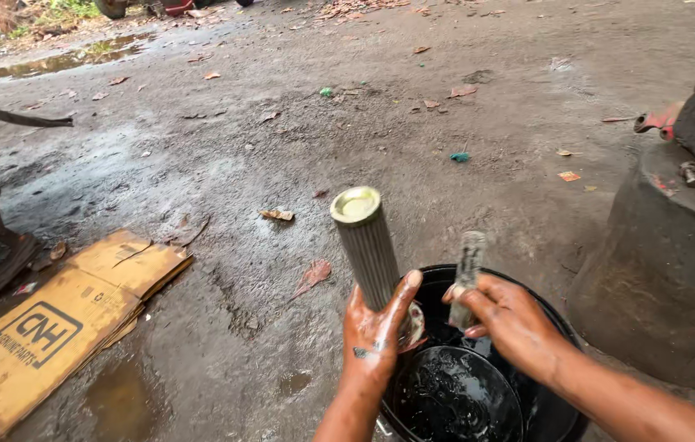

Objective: The person scrubs a cylindrical metal filter with a brush while repeatedly dipping it into a bucket of dark liquid. The person rotates the filter and scrubs different sections to remove grime.

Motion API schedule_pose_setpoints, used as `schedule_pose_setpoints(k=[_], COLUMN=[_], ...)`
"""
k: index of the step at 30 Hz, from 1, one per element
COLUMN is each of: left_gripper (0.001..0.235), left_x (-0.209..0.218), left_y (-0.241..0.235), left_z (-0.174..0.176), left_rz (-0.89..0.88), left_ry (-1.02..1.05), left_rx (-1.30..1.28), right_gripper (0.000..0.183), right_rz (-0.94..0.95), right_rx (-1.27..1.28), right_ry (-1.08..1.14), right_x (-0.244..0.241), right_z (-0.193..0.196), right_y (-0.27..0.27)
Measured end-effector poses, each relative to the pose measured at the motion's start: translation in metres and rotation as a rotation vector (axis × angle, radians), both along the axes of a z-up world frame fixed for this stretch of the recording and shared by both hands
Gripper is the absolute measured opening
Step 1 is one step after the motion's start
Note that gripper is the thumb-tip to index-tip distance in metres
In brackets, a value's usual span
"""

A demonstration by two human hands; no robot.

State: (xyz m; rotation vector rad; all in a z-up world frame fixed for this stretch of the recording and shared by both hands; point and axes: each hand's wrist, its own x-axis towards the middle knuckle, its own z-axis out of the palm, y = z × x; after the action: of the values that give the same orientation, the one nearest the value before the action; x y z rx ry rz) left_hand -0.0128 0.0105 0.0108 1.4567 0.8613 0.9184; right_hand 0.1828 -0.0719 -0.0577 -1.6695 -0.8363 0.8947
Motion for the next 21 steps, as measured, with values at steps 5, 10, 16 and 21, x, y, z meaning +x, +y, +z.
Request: schedule_pose_setpoints(k=[5, 10, 16, 21], left_gripper=[0.051, 0.055, 0.052, 0.053], left_x=[-0.001, 0.001, 0.004, 0.010], left_y=[-0.006, -0.015, -0.014, -0.016], left_z=[0.002, 0.011, 0.008, -0.002], left_rz=[-0.070, -0.159, -0.117, -0.139], left_ry=[0.060, 0.044, 0.221, 0.206], left_rx=[0.064, -0.090, 0.200, 0.447], right_gripper=[0.025, 0.024, 0.027, 0.032], right_rz=[0.149, 0.297, 0.212, 0.106], right_rx=[0.027, 0.140, 0.234, 0.017], right_ry=[-0.055, 0.006, -0.021, -0.661], right_x=[-0.006, -0.012, -0.022, -0.026], right_z=[0.006, 0.017, 0.041, 0.044], right_y=[0.004, -0.002, -0.005, -0.013])
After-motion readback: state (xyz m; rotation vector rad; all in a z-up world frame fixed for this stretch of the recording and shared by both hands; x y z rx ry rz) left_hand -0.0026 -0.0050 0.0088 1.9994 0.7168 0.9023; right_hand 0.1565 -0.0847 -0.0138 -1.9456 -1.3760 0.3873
